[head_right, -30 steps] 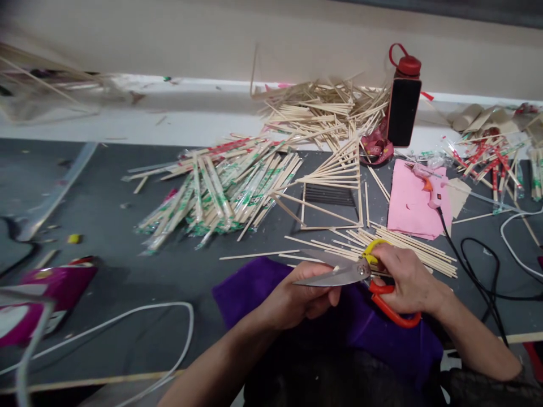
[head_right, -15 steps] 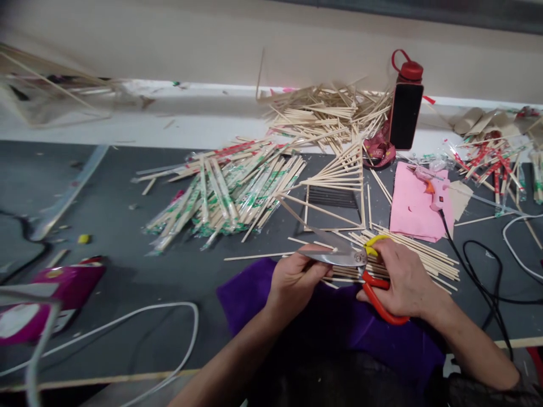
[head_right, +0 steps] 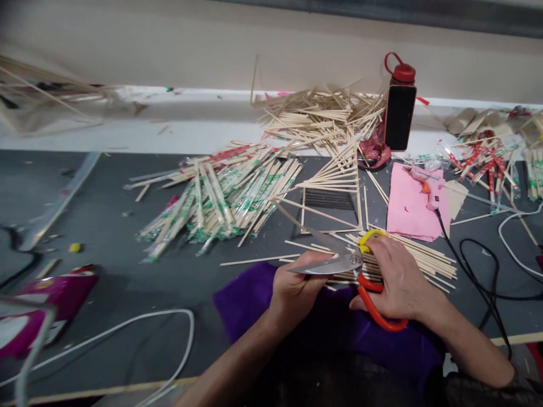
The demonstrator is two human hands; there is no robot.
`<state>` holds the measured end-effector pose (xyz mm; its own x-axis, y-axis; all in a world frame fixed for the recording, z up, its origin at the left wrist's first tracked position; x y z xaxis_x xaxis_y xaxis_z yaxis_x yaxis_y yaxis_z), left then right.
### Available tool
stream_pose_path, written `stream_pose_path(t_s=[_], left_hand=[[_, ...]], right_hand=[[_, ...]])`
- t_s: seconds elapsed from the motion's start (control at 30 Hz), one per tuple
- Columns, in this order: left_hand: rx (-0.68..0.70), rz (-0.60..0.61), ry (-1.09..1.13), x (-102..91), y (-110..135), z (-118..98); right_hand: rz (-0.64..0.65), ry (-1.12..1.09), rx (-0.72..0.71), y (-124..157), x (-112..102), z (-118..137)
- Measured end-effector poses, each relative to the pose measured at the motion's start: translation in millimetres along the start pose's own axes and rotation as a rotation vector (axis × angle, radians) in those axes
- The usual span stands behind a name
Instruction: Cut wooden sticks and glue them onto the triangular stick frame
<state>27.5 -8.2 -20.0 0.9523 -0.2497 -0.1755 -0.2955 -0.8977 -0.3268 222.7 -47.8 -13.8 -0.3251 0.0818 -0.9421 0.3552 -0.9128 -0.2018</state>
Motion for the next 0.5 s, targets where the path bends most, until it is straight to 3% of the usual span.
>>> stream_pose_path(t_s=[0.5], left_hand=[[0.008, 0.06, -0.036, -0.3, -2.3, -6.9]], right_hand=[[-0.034, -0.032, -0.045, -1.1, -2.5, -1.0]])
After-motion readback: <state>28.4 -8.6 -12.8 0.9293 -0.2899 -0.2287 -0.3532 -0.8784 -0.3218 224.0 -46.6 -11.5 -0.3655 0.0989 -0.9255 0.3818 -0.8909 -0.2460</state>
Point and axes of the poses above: each hand's wrist, its own y-axis away from the middle knuckle, its own x-axis out of the palm, z = x × y, the point moved 3 cm from there along -y, towards the middle knuckle, and after that the axes turned 10 degrees about y, right-handed, at the moved point
